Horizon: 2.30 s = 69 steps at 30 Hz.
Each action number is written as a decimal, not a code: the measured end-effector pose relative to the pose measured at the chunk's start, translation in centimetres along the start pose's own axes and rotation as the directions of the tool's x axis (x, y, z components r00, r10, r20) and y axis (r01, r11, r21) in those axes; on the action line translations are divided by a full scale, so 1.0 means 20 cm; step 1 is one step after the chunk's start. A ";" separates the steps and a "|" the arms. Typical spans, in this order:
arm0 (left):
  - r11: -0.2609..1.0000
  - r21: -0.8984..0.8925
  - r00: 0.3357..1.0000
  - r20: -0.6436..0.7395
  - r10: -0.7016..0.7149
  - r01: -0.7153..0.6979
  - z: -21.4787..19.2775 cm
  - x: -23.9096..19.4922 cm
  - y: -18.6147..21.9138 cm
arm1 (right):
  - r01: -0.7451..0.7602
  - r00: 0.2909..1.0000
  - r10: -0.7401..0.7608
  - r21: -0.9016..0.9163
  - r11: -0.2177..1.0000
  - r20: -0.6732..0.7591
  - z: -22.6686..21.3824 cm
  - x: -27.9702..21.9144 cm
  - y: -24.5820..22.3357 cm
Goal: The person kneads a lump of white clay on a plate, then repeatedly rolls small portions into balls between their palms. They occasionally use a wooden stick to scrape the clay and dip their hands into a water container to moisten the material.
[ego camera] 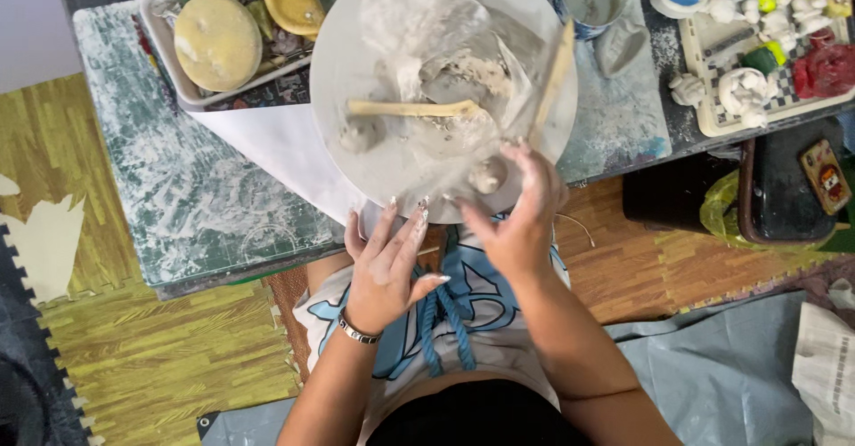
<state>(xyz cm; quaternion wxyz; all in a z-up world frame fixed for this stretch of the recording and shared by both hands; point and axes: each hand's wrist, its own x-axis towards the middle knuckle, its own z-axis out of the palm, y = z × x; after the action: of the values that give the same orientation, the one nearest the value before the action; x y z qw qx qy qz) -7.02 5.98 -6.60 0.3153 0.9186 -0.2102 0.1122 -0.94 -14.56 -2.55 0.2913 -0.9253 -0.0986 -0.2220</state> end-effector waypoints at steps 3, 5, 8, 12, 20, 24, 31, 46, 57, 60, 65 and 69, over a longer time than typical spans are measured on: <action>1.000 0.013 1.000 0.019 0.004 -0.004 0.03 0.01 0.04 | -0.024 0.999 0.020 0.080 0.996 0.047 -0.05 0.02 0.09; 1.000 0.007 1.000 0.018 0.015 -0.015 0.05 0.03 0.07 | -0.009 0.999 0.003 0.128 0.992 0.043 -0.06 0.04 0.12; 0.999 -0.008 0.999 -0.001 0.033 -0.033 0.07 0.04 0.11 | -0.002 1.000 0.002 0.094 0.996 0.004 -0.04 0.03 0.13; 1.000 0.016 1.000 0.002 0.021 -0.021 0.10 0.06 0.17 | -0.083 0.996 0.090 0.247 0.965 -0.016 -0.01 0.04 0.16; 0.998 0.043 0.999 0.010 0.046 -0.046 0.10 0.09 0.17 | -0.029 0.995 0.063 0.404 0.914 -0.072 0.01 0.03 0.24; 0.997 0.020 0.997 -0.020 0.069 -0.068 0.09 0.08 0.16 | -0.119 0.970 0.236 0.753 0.647 -0.049 -0.02 0.02 0.33; 0.999 -0.005 0.999 0.003 0.041 -0.041 0.04 0.06 0.06 | -0.191 0.913 0.372 0.981 0.019 0.170 -0.29 0.19 0.82; 0.998 -0.054 0.996 -0.086 0.029 -0.034 0.04 0.00 -0.05 | -0.434 0.873 0.183 0.547 0.716 0.452 -0.33 0.30 1.06; 0.996 -0.090 0.996 -0.092 0.015 -0.023 0.06 -0.02 -0.06 | -0.141 0.781 0.099 0.019 0.990 0.617 -0.33 0.48 0.96; 0.996 -0.089 0.995 -0.098 0.008 -0.016 0.07 -0.02 -0.06 | -0.201 0.700 0.166 -0.032 0.979 0.694 -0.33 0.50 0.93; 0.997 -0.077 0.996 -0.086 0.010 -0.016 0.07 -0.02 -0.06 | -0.230 0.726 0.167 0.007 0.973 0.667 -0.40 0.51 0.87; 0.997 -0.073 0.996 -0.085 0.017 -0.023 0.05 0.00 -0.03 | -0.174 0.922 0.132 0.086 0.981 0.364 -0.50 0.49 0.81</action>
<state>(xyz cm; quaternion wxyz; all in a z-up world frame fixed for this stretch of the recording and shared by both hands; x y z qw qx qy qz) -6.64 5.88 -7.72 0.3565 0.8986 -0.2099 0.1459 9.13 -32.94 1.33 0.3387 -0.9364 -0.0899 -0.0210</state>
